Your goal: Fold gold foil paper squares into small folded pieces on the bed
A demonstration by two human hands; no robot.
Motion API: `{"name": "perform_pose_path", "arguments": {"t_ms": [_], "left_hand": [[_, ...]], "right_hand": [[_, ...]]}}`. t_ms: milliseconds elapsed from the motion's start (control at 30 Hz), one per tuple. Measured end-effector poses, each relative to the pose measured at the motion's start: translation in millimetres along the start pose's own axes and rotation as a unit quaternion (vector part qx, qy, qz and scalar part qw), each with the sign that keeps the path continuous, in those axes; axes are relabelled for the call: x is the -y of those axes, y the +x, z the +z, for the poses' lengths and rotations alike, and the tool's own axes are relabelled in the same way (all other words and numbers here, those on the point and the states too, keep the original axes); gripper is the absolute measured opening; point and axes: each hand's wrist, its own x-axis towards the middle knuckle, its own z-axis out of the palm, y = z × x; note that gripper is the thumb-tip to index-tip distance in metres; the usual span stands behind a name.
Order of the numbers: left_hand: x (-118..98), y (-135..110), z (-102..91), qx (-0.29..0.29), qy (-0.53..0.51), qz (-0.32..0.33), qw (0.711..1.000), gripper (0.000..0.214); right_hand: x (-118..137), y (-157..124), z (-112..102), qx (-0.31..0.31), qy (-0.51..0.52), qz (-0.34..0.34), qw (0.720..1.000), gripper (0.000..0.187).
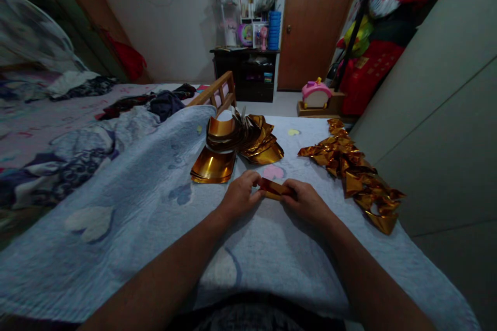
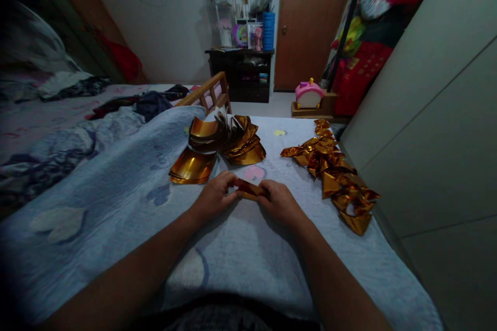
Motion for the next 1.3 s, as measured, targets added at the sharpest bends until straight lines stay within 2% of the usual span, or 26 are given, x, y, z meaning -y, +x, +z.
{"name": "perform_pose_path", "arguments": {"t_ms": [100,233,433,667,867,1067,1200,1300], "left_hand": [[-1,-1,1.5,-0.025,-0.005,0.0,1.0,0.009],[-7,-4,4.5,0.017,-0.039,0.023,0.999,0.002],[-13,-6,11.9,0.079,-0.098,0.082,0.989,0.049],[-10,-4,14.7,0.076,-0.143,0.085,0.983,0.068],[-7,-3,16.0,0.02,-0.123,0.105,0.987,0.068],[-4,-4,13.4,-0.08,-0.047,0.152,0.984,0.034],[-5,-4,7.9,-0.121,-0.012,0.177,0.977,0.031],[-7,-5,4.9,-0.129,-0.008,0.175,0.976,0.03]], "right_hand": [[-3,2,2,-0.048,0.004,-0.004,0.999,0.007],[-3,2,3,-0.093,0.032,-0.01,0.995,0.007],[-1,2,8,-0.11,0.072,-0.024,0.991,0.006],[4,0,8,-0.068,0.12,-0.085,0.987,0.019],[5,-3,6,-0.032,0.163,-0.122,0.978,0.039],[5,-4,6,-0.032,0.187,-0.148,0.971,0.035],[2,-1,7,-0.072,0.178,-0.109,0.975,0.022],[-2,1,7,-0.149,0.17,-0.067,0.972,0.017]]}}
